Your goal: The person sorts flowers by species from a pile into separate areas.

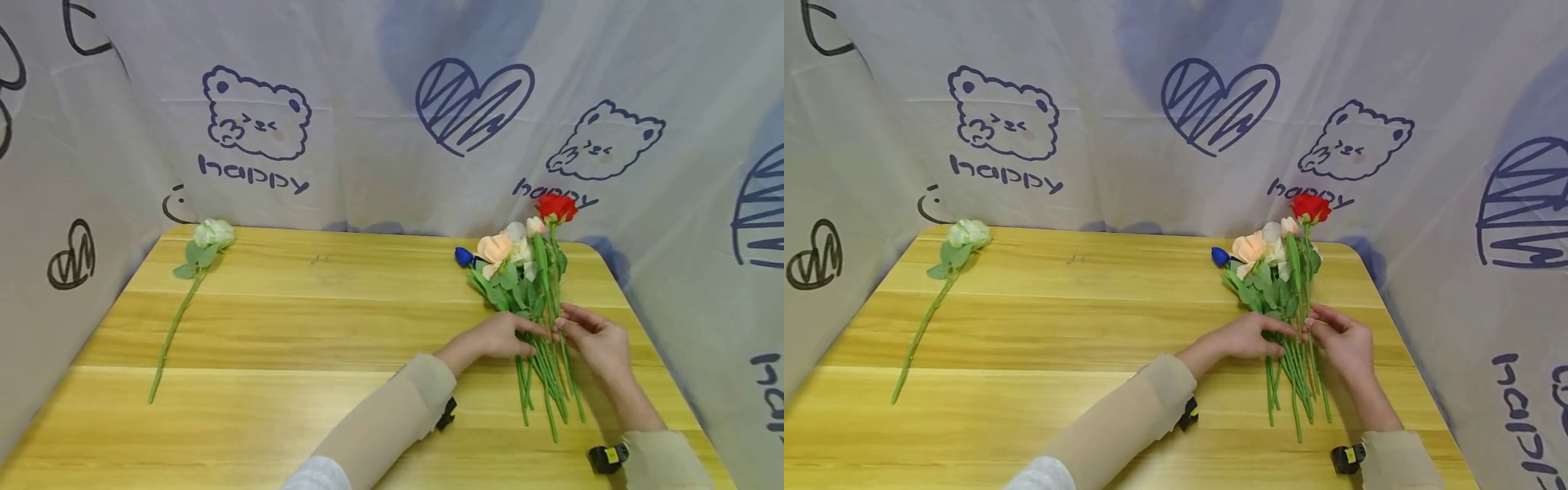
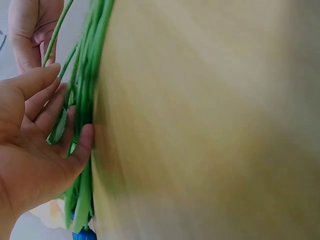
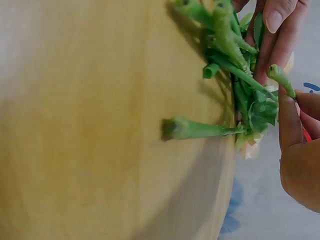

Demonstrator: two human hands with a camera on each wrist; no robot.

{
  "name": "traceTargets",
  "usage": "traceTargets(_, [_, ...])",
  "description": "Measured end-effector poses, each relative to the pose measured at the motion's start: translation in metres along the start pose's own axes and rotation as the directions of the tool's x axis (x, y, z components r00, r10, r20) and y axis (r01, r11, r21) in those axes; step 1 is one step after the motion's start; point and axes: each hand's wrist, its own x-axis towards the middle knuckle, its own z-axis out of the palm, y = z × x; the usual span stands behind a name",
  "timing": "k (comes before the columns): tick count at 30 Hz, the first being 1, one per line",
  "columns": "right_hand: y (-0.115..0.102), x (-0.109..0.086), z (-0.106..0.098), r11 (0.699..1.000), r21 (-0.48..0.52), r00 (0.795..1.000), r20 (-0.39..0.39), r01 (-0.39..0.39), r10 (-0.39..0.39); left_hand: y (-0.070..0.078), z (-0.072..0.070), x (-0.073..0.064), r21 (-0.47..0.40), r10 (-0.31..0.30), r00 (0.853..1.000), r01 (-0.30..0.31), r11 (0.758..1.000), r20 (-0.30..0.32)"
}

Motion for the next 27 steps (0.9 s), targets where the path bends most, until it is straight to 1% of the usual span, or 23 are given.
traceTargets(4, [-0.002,-0.001,0.002,0.996,0.093,1.000,-0.011,0.014,-0.013,0.003,-0.002,-0.003,-0.028,-0.014,1.000,0.014,1.000,-0.005])
traceTargets(7, [-0.007,-0.003,0.005,0.992,0.120,0.999,-0.039,0.040,-0.035,0.004,-0.006,-0.007,-0.069,-0.008,0.999,0.006,0.998,-0.031])
traceTargets(10, [-0.015,-0.004,0.012,0.986,0.159,0.996,-0.077,0.049,-0.037,0.006,-0.015,-0.015,-0.118,0.003,0.997,-0.013,0.993,-0.083])
traceTargets(13, [-0.025,-0.005,0.020,0.977,0.208,0.994,-0.101,0.054,-0.034,0.007,-0.027,-0.023,-0.181,0.009,0.986,-0.039,0.983,-0.164])
traceTargets(15, [-0.033,-0.007,0.027,0.964,0.257,0.993,-0.109,0.072,-0.045,0.005,-0.035,-0.029,-0.232,0.012,0.973,-0.067,0.970,-0.231])
traceTargets(17, [-0.041,-0.009,0.037,0.945,0.311,0.991,-0.119,0.096,-0.062,0.004,-0.045,-0.036,-0.291,0.014,0.954,-0.105,0.951,-0.299])
traceTargets(19, [-0.049,-0.012,0.048,0.929,0.346,0.987,-0.132,0.135,-0.094,0.003,-0.054,-0.044,-0.354,0.013,0.932,-0.151,0.923,-0.362])
traceTargets(21, [-0.057,-0.015,0.060,0.913,0.368,0.981,-0.144,0.175,-0.130,0.002,-0.064,-0.053,-0.403,0.007,0.907,-0.194,0.894,-0.422])
traceTargets(23, [-0.063,-0.018,0.073,0.898,0.384,0.975,-0.149,0.212,-0.167,0.000,-0.072,-0.063,-0.450,0.002,0.883,-0.241,0.860,-0.469])
traceTargets(25, [-0.067,-0.022,0.086,0.889,0.389,0.969,-0.140,0.241,-0.202,-0.002,-0.080,-0.074,-0.490,-0.008,0.865,-0.276,0.827,-0.501])
traceTargets(27, [-0.070,-0.025,0.100,0.884,0.386,0.964,-0.117,0.264,-0.237,-0.005,-0.087,-0.085,-0.522,-0.022,0.852,-0.300,0.799,-0.524])
